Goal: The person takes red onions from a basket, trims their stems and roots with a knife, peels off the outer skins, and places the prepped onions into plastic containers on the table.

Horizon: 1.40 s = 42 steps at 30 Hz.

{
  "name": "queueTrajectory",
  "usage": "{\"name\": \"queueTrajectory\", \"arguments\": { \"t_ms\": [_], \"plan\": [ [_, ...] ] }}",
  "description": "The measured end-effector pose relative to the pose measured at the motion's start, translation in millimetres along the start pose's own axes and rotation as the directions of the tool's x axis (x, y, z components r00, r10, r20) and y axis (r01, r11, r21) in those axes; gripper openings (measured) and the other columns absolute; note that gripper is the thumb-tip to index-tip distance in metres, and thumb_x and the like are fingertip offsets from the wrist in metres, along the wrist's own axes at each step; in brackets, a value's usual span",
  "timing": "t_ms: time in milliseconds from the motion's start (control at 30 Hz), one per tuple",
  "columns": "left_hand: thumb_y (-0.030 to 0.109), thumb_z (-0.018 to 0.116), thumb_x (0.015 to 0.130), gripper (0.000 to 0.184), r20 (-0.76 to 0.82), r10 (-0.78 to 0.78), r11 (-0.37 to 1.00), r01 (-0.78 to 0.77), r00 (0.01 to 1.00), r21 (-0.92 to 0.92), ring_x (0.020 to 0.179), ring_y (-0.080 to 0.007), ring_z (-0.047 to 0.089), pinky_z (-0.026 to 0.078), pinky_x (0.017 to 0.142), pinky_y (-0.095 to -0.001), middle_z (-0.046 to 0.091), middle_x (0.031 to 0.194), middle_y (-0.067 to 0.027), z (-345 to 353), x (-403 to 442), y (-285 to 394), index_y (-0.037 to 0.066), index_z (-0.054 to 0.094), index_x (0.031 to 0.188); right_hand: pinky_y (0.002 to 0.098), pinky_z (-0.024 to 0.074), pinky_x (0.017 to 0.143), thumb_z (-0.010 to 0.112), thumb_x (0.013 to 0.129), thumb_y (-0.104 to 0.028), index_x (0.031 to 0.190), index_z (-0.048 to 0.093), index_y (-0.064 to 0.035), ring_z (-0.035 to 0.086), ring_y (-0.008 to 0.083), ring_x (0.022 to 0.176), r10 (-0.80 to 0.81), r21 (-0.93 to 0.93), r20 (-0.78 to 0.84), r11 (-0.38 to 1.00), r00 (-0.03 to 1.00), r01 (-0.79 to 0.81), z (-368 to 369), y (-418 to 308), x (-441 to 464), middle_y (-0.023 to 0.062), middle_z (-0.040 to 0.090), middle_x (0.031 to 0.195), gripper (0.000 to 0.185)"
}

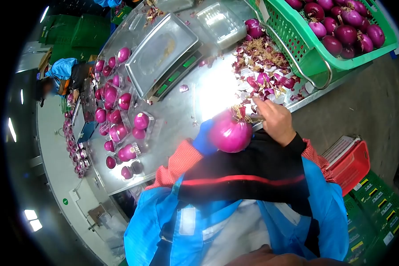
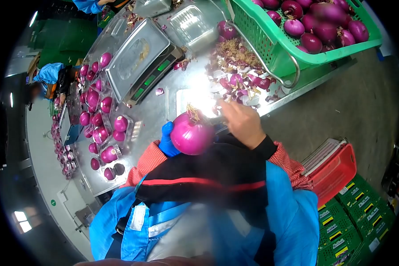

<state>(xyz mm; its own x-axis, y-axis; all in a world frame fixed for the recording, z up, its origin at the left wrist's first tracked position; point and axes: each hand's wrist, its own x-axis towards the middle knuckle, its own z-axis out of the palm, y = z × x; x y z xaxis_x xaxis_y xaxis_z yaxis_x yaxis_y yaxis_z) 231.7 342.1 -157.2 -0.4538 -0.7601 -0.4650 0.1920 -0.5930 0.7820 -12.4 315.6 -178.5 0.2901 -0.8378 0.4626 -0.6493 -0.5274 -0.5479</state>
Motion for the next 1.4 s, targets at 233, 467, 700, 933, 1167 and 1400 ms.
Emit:
{"name": "queueTrajectory", "arguments": {
  "t_ms": [233, 467, 700, 933, 1167, 1400],
  "plan": [
    [0.033, 0.049, 0.098, 0.055, 0.166, 0.169, 0.847, -0.057, 0.972, -0.528, 0.128, -0.0304, 0.046, 0.04, 0.108, -0.0459, 0.044, 0.14, -0.0175, 9.1, -6.4, 13.3, 0.009, 0.032, 0.144, 0.0378, 0.0529, 0.066, 0.059, 0.085, -0.005, 0.119, 0.061, -0.0084, 0.066, 0.031, 0.08, 0.339, 0.047, -0.047, 0.94, 0.939, -0.337, -16.0, 19.3, -19.8, 0.0132, 0.067, 0.097, 0.034],
    [0.044, 0.062, 0.088, 0.072, -0.111, 0.23, 0.942, -0.25, 0.967, -0.225, 0.124, -0.0288, 0.05, 0.044, 0.102, -0.0427, 0.045, 0.137, -0.0148, 44.6, 14.0, 58.7, 0.008, 0.031, 0.142, 0.0346, 0.0497, 0.077, 0.068, 0.086, -0.03, 0.13, 0.051, -0.0061, 0.065, 0.027, 0.088, 0.311, 0.482, 0.257, 0.78, 0.915, -0.4, -41.3, -34.9, 36.5, 0.0156, 0.065, 0.1, 0.053],
    [0.022, 0.077, 0.076, 0.08, -0.046, 0.312, 0.949, -0.313, 0.949, -0.026, 0.126, -0.0271, 0.046, 0.042, 0.105, -0.0419, 0.046, 0.132, -0.0134, 41.7, 22.0, 58.2, 0.007, 0.03, 0.141, 0.0345, 0.0492, 0.069, 0.065, 0.089, -0.027, 0.11, 0.059, -0.0032, 0.065, 0.0247, 0.073, 0.432, 0.553, 0.237, 0.677, 0.87, -0.486, -29.4, -29.2, 54.8, 0.0139, 0.067, 0.083, 0.033],
    [0.03, 0.082, 0.071, 0.089, 0.074, 0.381, 0.925, -0.379, 0.922, -0.038, 0.126, -0.0291, 0.046, 0.043, 0.104, -0.0442, 0.044, 0.138, -0.0157, 43.9, 20.9, 53.7, 0.008, 0.03, 0.14, 0.0249, 0.0435, 0.055, 0.064, 0.092, -0.018, 0.104, 0.062, 0.0008, 0.053, 0.0068, 0.061, 0.577, 0.739, 0.406, 0.25, 0.709, -0.626, -5.5, 5.6, 39.9, -0.0013, 0.061, 0.077, 0.022],
    [0.028, 0.084, 0.067, 0.092, 0.086, 0.333, 0.94, -0.338, 0.939, 0.045, 0.125, -0.0293, 0.047, 0.044, 0.102, -0.0432, 0.044, 0.137, -0.0149, 40.7, 20.9, 57.5, 0.01, 0.03, 0.14, 0.0256, 0.0464, 0.071, 0.064, 0.091, -0.014, 0.099, 0.059, 0.001, 0.056, 0.0092, 0.078, 0.296, 0.763, 0.309, 0.49, 0.904, -0.421, -41.0, -13.9, 50.5, 0.0039, 0.061, 0.084, 0.017],
    [0.019, 0.081, 0.071, 0.086, 0.041, 0.381, 0.892, -0.379, 0.924, 0.245, 0.122, -0.0267, 0.05, 0.043, 0.102, -0.0413, 0.047, 0.134, -0.0115, 28.8, 29.3, 50.1, 0.01, 0.033, 0.141, 0.0224, 0.0414, 0.052, 0.065, 0.086, -0.011, 0.09, 0.057, -0.0036, 0.051, 0.0056, 0.059, 0.18, 0.815, 0.579, -0.15, 0.795, -0.56, -68.1, -15.5, 32.3, 0.0006, 0.056, 0.077, 0.012]
  ]
}}
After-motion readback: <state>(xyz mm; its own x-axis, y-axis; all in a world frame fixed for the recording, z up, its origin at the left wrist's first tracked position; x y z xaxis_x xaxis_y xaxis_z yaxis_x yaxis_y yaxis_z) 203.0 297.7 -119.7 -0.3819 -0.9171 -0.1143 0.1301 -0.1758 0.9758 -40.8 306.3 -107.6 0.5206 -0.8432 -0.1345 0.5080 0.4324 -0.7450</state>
